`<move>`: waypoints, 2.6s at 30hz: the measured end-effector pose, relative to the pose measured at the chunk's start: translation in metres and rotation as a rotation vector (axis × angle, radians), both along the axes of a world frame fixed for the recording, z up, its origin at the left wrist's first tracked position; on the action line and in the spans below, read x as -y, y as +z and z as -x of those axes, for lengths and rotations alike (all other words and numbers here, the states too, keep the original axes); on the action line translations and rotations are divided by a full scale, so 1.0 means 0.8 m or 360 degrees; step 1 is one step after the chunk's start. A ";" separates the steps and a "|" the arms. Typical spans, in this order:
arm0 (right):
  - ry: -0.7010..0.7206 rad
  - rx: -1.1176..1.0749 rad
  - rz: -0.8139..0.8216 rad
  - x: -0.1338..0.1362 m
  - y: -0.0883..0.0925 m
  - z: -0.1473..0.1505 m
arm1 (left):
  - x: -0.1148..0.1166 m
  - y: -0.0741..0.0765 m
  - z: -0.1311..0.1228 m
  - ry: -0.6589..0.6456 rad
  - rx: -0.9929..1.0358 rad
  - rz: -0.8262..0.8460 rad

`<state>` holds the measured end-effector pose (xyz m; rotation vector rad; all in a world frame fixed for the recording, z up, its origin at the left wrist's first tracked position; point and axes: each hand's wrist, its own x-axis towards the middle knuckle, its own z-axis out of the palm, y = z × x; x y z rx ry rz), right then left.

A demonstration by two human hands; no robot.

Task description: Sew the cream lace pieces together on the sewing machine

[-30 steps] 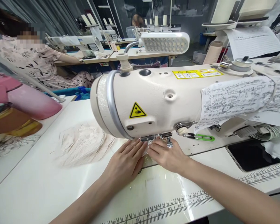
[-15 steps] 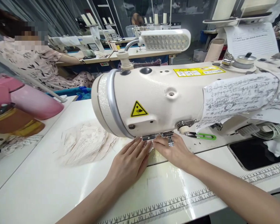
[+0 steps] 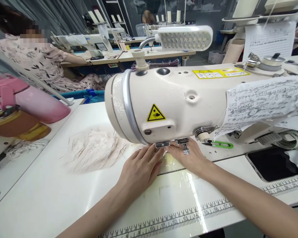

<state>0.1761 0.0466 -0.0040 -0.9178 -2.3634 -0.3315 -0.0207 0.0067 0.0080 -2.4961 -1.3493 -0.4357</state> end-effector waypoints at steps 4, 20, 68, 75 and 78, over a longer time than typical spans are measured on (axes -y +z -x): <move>-0.0007 0.0063 -0.0089 0.001 0.009 0.002 | 0.000 -0.006 0.001 -0.0081 0.0002 -0.0080; -0.0114 0.0135 0.0047 0.014 -0.006 -0.003 | 0.000 -0.007 0.010 -0.0251 0.0067 -0.0072; -0.0080 -0.0496 0.0658 -0.006 0.012 -0.007 | -0.038 0.019 0.015 0.0087 0.0507 0.0355; -0.0199 -0.0572 0.0838 -0.019 -0.018 -0.022 | -0.098 0.027 0.023 0.0153 0.0553 0.0240; -0.0322 -0.0638 0.0966 -0.018 -0.025 -0.025 | -0.076 0.030 0.031 0.0135 0.0522 0.0234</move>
